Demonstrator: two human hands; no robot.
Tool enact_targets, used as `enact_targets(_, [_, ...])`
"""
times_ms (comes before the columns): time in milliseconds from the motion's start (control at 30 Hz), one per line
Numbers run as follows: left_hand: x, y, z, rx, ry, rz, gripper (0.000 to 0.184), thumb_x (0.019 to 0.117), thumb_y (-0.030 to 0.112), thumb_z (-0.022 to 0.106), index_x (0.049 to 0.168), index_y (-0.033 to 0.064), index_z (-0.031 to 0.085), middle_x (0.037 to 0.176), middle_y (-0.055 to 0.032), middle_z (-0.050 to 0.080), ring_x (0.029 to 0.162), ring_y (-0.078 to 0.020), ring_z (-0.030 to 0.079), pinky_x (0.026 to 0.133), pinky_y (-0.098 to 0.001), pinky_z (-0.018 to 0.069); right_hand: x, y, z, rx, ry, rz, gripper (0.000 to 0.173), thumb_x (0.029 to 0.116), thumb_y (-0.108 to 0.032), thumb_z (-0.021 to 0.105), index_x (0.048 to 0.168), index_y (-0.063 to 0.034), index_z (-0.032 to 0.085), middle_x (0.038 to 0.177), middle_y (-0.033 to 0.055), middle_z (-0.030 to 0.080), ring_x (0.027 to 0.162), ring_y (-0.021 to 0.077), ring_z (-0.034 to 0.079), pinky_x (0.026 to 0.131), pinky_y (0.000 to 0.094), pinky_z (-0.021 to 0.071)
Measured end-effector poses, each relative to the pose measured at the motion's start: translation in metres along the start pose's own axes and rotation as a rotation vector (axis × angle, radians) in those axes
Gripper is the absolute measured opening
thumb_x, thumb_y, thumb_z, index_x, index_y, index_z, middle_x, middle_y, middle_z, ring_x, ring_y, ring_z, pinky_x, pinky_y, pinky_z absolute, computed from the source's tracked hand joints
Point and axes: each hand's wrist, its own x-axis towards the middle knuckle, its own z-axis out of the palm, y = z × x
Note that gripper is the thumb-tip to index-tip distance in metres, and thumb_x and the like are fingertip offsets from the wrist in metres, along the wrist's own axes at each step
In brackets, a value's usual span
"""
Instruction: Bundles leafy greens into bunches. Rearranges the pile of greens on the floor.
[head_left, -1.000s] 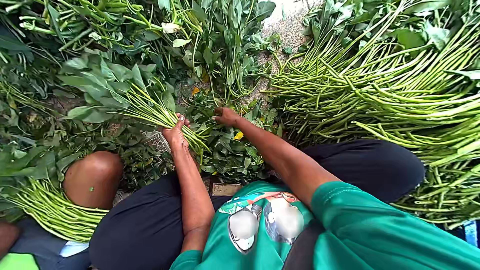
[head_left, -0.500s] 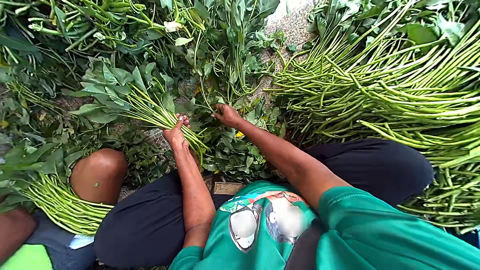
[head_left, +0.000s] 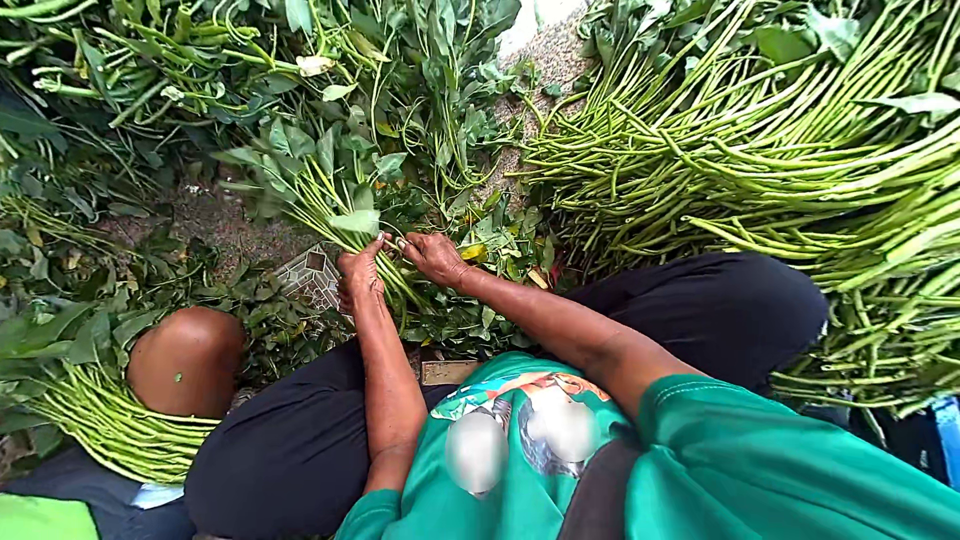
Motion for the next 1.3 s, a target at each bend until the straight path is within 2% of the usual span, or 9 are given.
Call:
enact_targets(100, [0.002,0.012,-0.007,0.058,0.112,0.102,0.040,0.0882,-0.007,0.070,0.125,-0.0029,0.054,0.098,-0.0120,0.066,0.078,-0.0160,0.067,0.071,-0.0338,0.0611,-0.022,0.021,0.011,-0.069,-0.111,-0.014,0.040,0.1096,-0.028,0.041,0.106,0.0024,0.068,0.091,0.0245,0.070,0.093,0.0438,0.070,0.083,0.0632,0.0525])
enact_targets(233, [0.007,0.026,-0.024,-0.018,0.109,0.186,0.027,0.0928,-0.004,0.069,0.117,-0.0034,0.057,0.084,-0.0105,0.072,0.069,-0.0169,0.070,0.064,-0.0311,0.0610,-0.044,0.066,0.020,-0.247,-0.389,0.116,0.039,0.1083,-0.031,0.049,0.119,0.0007,0.069,0.110,0.0290,0.071,0.111,0.0489,0.067,0.093,0.0699,0.0490])
enact_targets(400, [0.002,0.037,-0.028,-0.005,0.119,0.197,0.028,0.0917,-0.005,0.070,0.116,-0.0026,0.058,0.085,-0.0102,0.073,0.069,-0.0175,0.072,0.062,-0.0316,0.0618,-0.042,0.067,-0.011,-0.397,-0.766,0.177,0.055,0.0913,-0.025,0.080,0.136,0.0010,0.062,0.126,0.0301,0.065,0.123,0.0490,0.060,0.102,0.0712,0.0432])
enact_targets(500, [0.001,0.034,-0.027,0.004,0.059,0.181,0.026,0.0924,-0.004,0.070,0.115,-0.0026,0.059,0.085,-0.0103,0.074,0.068,-0.0169,0.071,0.061,-0.0298,0.0609,-0.035,0.024,-0.046,-0.404,-0.652,0.132,0.049,0.0928,-0.027,0.077,0.135,-0.0072,0.066,0.127,0.0256,0.067,0.122,0.0485,0.061,0.099,0.0745,0.0433])
enact_targets(633, [-0.012,0.041,-0.019,-0.110,-0.131,0.137,0.021,0.1006,0.004,0.062,0.121,0.0017,0.061,0.093,-0.0080,0.074,0.080,-0.0172,0.073,0.072,-0.0320,0.0627,-0.001,0.020,-0.083,-0.256,-0.148,0.156,0.031,0.0998,-0.024,0.065,0.127,-0.0092,0.071,0.128,0.0232,0.067,0.119,0.0452,0.064,0.097,0.0717,0.0484])
enact_targets(767, [-0.028,0.046,-0.013,-0.318,-0.280,0.064,0.024,0.1088,0.019,0.051,0.130,0.0116,0.061,0.104,-0.0038,0.072,0.096,-0.0182,0.074,0.087,-0.0358,0.0633,0.043,0.086,-0.095,-0.084,0.101,0.410,0.055,0.1012,-0.029,0.065,0.146,0.0008,0.053,0.148,0.0283,0.052,0.136,0.0458,0.052,0.111,0.0647,0.0414])
enact_targets(867, [-0.017,0.039,-0.009,-0.357,-0.271,0.055,0.022,0.1067,0.012,0.052,0.127,0.0113,0.061,0.101,-0.0017,0.072,0.089,-0.0158,0.073,0.084,-0.0350,0.0631,0.061,0.135,-0.079,-0.016,0.109,0.417,0.073,0.0977,-0.029,0.071,0.156,0.0003,0.038,0.161,0.0284,0.036,0.147,0.0457,0.040,0.118,0.0636,0.0349])
enact_targets(1033, [-0.005,0.016,-0.010,-0.047,-0.081,0.080,0.038,0.0944,0.003,0.071,0.129,0.0089,0.057,0.096,-0.0043,0.073,0.078,-0.0169,0.073,0.074,-0.0339,0.0643,0.058,0.120,-0.068,-0.019,0.126,0.299,0.040,0.1046,-0.027,0.060,0.132,0.0015,0.064,0.124,0.0266,0.068,0.120,0.0436,0.064,0.106,0.0641,0.0464])
enact_targets(1300, [-0.013,0.009,0.014,-0.075,-0.139,-0.010,0.034,0.0971,-0.002,0.065,0.129,0.0014,0.055,0.106,-0.0100,0.074,0.087,-0.0168,0.073,0.076,-0.0317,0.0613,0.004,0.033,-0.029,-0.229,0.212,-0.097,0.028,0.1016,-0.026,0.062,0.107,-0.0019,0.076,0.106,0.0182,0.075,0.109,0.0389,0.067,0.100,0.0585,0.0458])
